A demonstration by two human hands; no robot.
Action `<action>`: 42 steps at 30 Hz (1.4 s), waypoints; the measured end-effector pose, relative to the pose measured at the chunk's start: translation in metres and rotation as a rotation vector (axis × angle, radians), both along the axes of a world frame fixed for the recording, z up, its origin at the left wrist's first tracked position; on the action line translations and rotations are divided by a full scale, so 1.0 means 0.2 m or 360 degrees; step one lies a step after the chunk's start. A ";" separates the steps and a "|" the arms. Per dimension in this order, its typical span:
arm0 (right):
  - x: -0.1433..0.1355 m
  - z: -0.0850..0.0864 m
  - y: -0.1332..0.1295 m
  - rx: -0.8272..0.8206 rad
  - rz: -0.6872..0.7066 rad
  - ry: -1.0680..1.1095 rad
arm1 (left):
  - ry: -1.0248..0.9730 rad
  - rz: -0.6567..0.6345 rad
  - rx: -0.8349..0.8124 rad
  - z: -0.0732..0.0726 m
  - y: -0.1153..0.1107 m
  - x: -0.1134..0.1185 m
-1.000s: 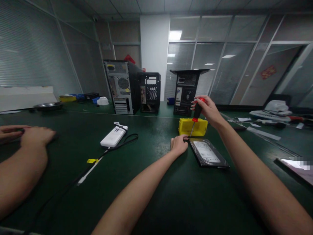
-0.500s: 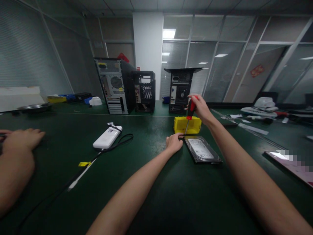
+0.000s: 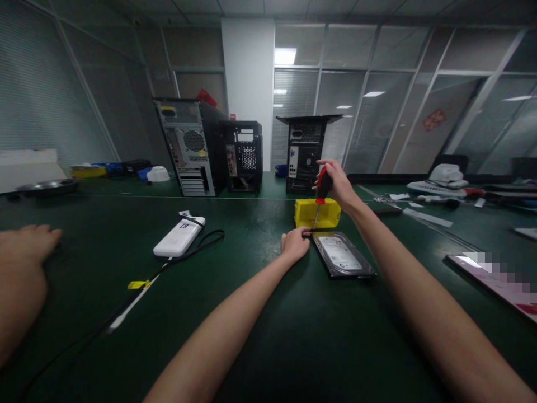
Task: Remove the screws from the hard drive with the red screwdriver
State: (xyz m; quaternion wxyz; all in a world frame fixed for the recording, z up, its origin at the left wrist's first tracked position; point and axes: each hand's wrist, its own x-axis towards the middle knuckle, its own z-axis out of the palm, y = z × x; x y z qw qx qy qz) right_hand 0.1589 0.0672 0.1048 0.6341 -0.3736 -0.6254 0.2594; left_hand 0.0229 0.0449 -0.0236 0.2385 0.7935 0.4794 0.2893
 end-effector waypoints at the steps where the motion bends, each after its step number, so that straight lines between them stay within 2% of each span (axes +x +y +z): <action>1: 0.00 0.00 0.00 0.0012 -0.0017 -0.0013 | -0.0001 0.0003 0.0001 0.00 0.00 0.00; 6: 0.00 0.00 -0.02 0.0028 -0.0052 0.0064 | -0.0034 -0.0001 0.0016 0.00 0.00 0.00; 12: -0.01 -0.01 -0.03 0.0091 -0.0096 -0.0112 | -0.0028 0.0010 0.0018 0.02 -0.01 0.00; 17: 0.00 0.00 -0.03 -0.0003 -0.0019 -0.0037 | -0.0018 0.0001 0.0022 0.03 -0.01 -0.01; 28: 0.06 0.02 -0.08 0.0061 -0.0071 -0.0229 | -0.0014 0.0021 0.0024 0.02 0.01 0.00; 31: 0.07 0.03 -0.08 0.0010 -0.0070 -0.0305 | -0.0011 0.0010 0.0032 0.02 0.00 0.00; 37: 0.10 0.10 -0.11 -0.0143 -0.0102 -0.0563 | -0.0014 0.0014 0.0032 0.03 -0.01 0.00; 42: 0.15 0.20 -0.10 -0.0339 0.0153 -0.0782 | -0.0041 0.0031 0.0047 0.02 -0.01 -0.01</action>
